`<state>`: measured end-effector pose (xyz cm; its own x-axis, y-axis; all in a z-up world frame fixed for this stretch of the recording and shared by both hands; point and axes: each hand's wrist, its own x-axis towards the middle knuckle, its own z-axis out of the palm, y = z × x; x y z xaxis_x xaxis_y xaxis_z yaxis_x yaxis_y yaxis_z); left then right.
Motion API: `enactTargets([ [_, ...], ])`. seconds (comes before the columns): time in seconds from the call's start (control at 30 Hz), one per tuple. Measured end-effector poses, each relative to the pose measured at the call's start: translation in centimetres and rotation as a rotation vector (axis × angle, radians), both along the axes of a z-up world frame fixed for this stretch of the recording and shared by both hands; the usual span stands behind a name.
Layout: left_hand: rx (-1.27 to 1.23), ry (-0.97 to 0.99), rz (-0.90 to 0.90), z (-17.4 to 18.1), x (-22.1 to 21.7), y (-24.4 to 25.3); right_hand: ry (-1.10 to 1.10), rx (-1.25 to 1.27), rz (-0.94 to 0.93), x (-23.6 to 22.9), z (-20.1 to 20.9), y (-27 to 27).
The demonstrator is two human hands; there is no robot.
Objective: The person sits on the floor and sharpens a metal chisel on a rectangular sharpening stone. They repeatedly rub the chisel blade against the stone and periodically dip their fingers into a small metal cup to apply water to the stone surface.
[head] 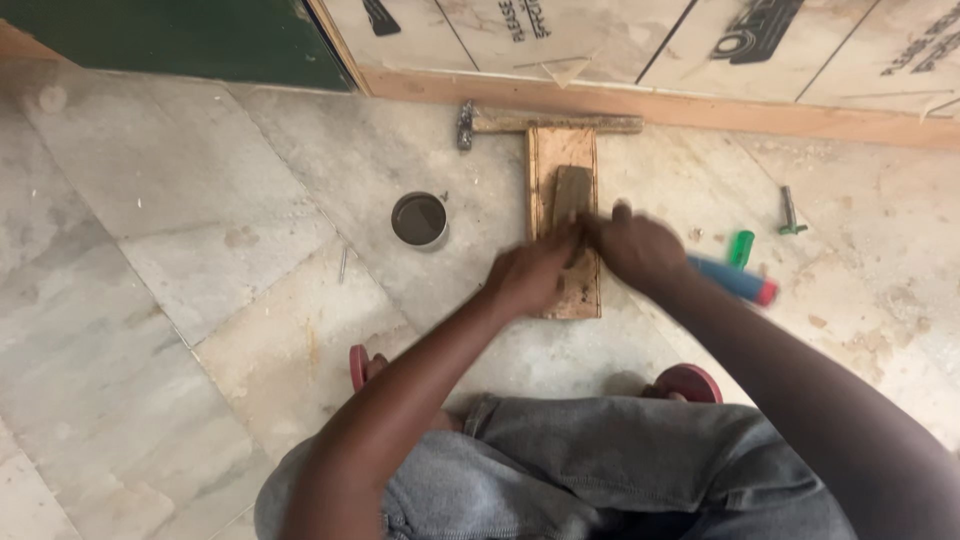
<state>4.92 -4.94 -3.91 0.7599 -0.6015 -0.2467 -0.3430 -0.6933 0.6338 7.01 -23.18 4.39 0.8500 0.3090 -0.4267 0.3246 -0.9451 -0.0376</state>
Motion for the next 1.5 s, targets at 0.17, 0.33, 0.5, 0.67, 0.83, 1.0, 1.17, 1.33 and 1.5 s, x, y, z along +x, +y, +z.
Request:
enactTargets([
  [0.17, -0.085, -0.234, 0.107, -0.2, 4.0, -1.6, -0.079, -0.004, -0.027, 3.4, 0.1, -0.1],
  [0.33, 0.067, 0.072, -0.05, 1.6, -3.3, 0.8, 0.013, 0.034, 0.089, -3.0, -0.8, -0.9],
  [0.5, 0.023, -0.047, -0.029, 1.3, -0.7, 0.2, -0.01, 0.011, 0.034, -0.4, -0.4, -0.4],
  [0.67, -0.02, -0.055, 0.129, 2.5, 4.0, -1.5, -0.059, -0.002, -0.039, 3.6, 0.4, 0.2],
  [0.83, 0.009, -0.102, -0.102, 2.4, -3.5, 1.1, 0.028, 0.061, 0.055, -3.3, -0.2, -0.6],
  [1.0, -0.036, -0.269, -0.021, 1.3, 0.1, -0.3, -0.065, -0.004, 0.051, -0.1, -0.4, -0.4],
  [1.17, 0.05, -0.159, 0.094, 2.0, 4.8, -1.5, -0.116, -0.015, 0.003, 4.7, -0.2, -0.2],
  [1.33, 0.025, 0.071, -0.056, 3.6, -3.0, 0.7, -0.053, 0.052, 0.133, -2.9, -0.8, -1.2],
  [1.5, -0.08, -0.376, -0.012, 1.8, -0.2, -0.1, -0.06, 0.0, 0.087, 0.1, -0.7, -1.0],
])
